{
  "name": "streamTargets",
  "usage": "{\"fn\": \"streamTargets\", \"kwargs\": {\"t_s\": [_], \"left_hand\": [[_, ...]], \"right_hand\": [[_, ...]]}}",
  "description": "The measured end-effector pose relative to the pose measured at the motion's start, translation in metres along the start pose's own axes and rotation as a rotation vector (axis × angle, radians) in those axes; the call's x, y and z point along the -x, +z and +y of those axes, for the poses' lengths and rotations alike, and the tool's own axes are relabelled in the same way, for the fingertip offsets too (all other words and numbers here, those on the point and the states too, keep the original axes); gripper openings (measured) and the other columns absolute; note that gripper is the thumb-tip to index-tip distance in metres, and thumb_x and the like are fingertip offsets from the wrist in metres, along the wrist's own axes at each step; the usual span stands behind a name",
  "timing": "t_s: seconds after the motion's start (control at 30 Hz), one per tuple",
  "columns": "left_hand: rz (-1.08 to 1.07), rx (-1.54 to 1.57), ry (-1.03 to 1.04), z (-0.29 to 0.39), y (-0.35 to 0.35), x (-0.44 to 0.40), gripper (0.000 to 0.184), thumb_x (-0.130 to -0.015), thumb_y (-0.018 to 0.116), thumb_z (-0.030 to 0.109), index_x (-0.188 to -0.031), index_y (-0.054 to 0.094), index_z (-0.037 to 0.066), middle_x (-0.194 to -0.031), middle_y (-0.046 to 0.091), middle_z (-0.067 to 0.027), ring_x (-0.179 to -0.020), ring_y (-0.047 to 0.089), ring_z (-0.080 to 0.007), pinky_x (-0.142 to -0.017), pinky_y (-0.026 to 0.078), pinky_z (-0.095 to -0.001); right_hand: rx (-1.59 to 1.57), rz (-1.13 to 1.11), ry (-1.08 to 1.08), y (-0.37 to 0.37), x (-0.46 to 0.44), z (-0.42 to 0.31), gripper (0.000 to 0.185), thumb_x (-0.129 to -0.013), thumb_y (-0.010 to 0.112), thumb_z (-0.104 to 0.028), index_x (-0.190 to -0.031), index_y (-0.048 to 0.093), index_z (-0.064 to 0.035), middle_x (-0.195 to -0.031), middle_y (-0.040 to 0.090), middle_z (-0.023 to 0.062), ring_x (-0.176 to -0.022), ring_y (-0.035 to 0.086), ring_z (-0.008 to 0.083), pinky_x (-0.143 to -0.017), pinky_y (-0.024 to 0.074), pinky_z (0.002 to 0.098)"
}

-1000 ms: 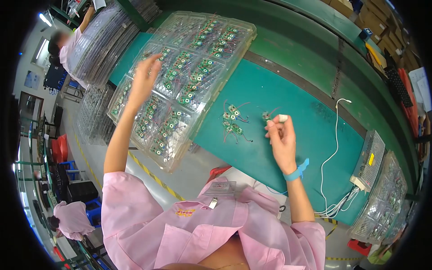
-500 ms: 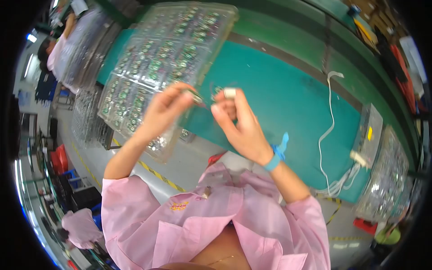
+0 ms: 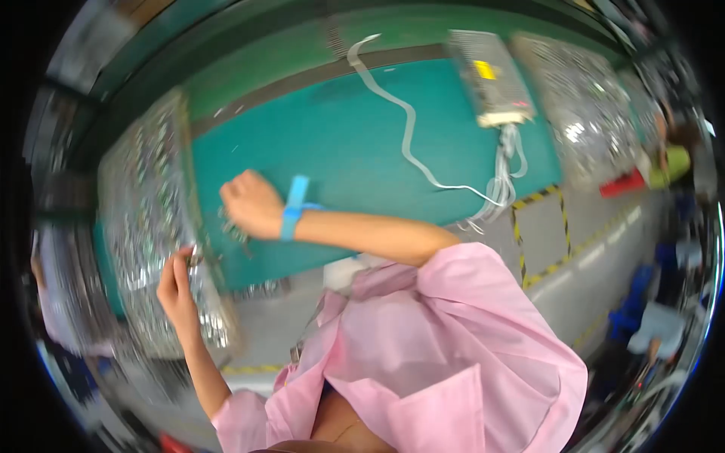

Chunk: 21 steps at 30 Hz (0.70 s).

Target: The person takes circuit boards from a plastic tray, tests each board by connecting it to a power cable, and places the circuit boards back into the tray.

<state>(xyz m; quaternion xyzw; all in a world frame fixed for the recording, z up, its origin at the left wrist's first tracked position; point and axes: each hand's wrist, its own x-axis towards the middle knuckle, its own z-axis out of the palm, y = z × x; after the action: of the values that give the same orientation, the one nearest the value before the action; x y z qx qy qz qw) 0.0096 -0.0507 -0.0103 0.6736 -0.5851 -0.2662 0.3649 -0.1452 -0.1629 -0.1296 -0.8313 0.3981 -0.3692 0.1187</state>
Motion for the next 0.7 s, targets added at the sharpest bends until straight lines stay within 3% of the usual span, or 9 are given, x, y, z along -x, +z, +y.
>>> {"fn": "streamTargets", "kwargs": {"t_s": [0.03, 0.17, 0.23, 0.27, 0.4, 0.57, 0.7], "left_hand": [[0.002, 0.049, 0.003, -0.002, 0.004, -0.001, 0.023, -0.094, 0.047, 0.012, -0.104, 0.063, 0.0, -0.096, 0.064, -0.0055, -0.082, 0.058, -0.0142, -0.078, 0.045, -0.0238], [-0.051, 0.157, -0.003, -0.007, 0.013, -0.009, 0.023, -0.094, 0.046, 0.012, -0.109, 0.06, 0.001, -0.095, 0.062, -0.0048, -0.078, 0.057, -0.0128, -0.074, 0.044, -0.0227], [-0.057, 0.198, -0.051, -0.007, 0.017, -0.012, 0.024, -0.095, 0.047, 0.012, -0.112, 0.059, 0.002, -0.094, 0.061, -0.0044, -0.076, 0.056, -0.0116, -0.072, 0.044, -0.0218], [-0.063, 0.206, -0.041, -0.005, 0.02, -0.015, 0.024, -0.095, 0.047, 0.012, -0.112, 0.059, 0.002, -0.094, 0.061, -0.0044, -0.076, 0.056, -0.0116, -0.072, 0.044, -0.0218], [-0.066, 0.356, -0.186, 0.005, 0.03, -0.023, 0.03, -0.096, 0.049, 0.021, -0.117, 0.054, 0.001, -0.092, 0.058, -0.0027, -0.071, 0.054, -0.0082, -0.068, 0.041, -0.02], [-0.071, 0.542, -0.267, -0.009, 0.034, -0.036, 0.028, -0.095, 0.049, 0.016, -0.12, 0.05, 0.003, -0.089, 0.056, -0.0045, -0.069, 0.053, -0.0089, -0.068, 0.041, -0.0184], [-0.172, 0.511, -0.191, -0.015, 0.039, -0.044, 0.031, -0.094, 0.052, 0.019, -0.119, 0.049, 0.002, -0.09, 0.056, -0.0036, -0.069, 0.052, -0.0077, -0.064, 0.041, -0.0184]], "right_hand": [[-0.014, 0.021, -0.041, 0.002, 0.0, 0.003, 0.018, -0.071, 0.057, -0.012, -0.084, 0.05, -0.0021, -0.087, 0.054, 0.0169, -0.076, 0.051, 0.0338, -0.069, 0.0439, 0.0408], [-0.133, -0.062, 0.131, -0.01, -0.002, 0.006, 0.018, -0.08, 0.056, -0.013, -0.09, 0.047, -0.0026, -0.083, 0.055, 0.0151, -0.076, 0.052, 0.0314, -0.069, 0.0444, 0.0387], [-0.476, -0.122, 0.342, -0.023, -0.007, 0.004, 0.019, -0.087, 0.054, -0.017, -0.095, 0.044, -0.0043, -0.081, 0.058, 0.0117, -0.074, 0.056, 0.0267, -0.064, 0.0456, 0.0363], [-0.464, -0.115, 0.344, -0.03, -0.01, 0.002, 0.019, -0.087, 0.054, -0.017, -0.095, 0.044, -0.0043, -0.081, 0.058, 0.0117, -0.074, 0.056, 0.0267, -0.064, 0.0456, 0.0363], [-0.895, -0.144, 0.435, -0.055, -0.015, -0.011, 0.018, -0.09, 0.052, -0.019, -0.098, 0.042, -0.0067, -0.081, 0.06, 0.0077, -0.07, 0.058, 0.0213, -0.059, 0.0455, 0.0336], [-0.868, -0.146, 0.379, -0.062, -0.01, -0.026, 0.014, -0.09, 0.05, -0.019, -0.097, 0.042, -0.0086, -0.08, 0.058, 0.0056, -0.066, 0.056, 0.0183, -0.056, 0.043, 0.0308], [-0.784, -0.146, 0.361, -0.078, -0.006, -0.03, 0.015, -0.092, 0.047, -0.022, -0.095, 0.041, -0.0093, -0.08, 0.058, 0.0048, -0.066, 0.057, 0.0188, -0.055, 0.0424, 0.0308]]}}
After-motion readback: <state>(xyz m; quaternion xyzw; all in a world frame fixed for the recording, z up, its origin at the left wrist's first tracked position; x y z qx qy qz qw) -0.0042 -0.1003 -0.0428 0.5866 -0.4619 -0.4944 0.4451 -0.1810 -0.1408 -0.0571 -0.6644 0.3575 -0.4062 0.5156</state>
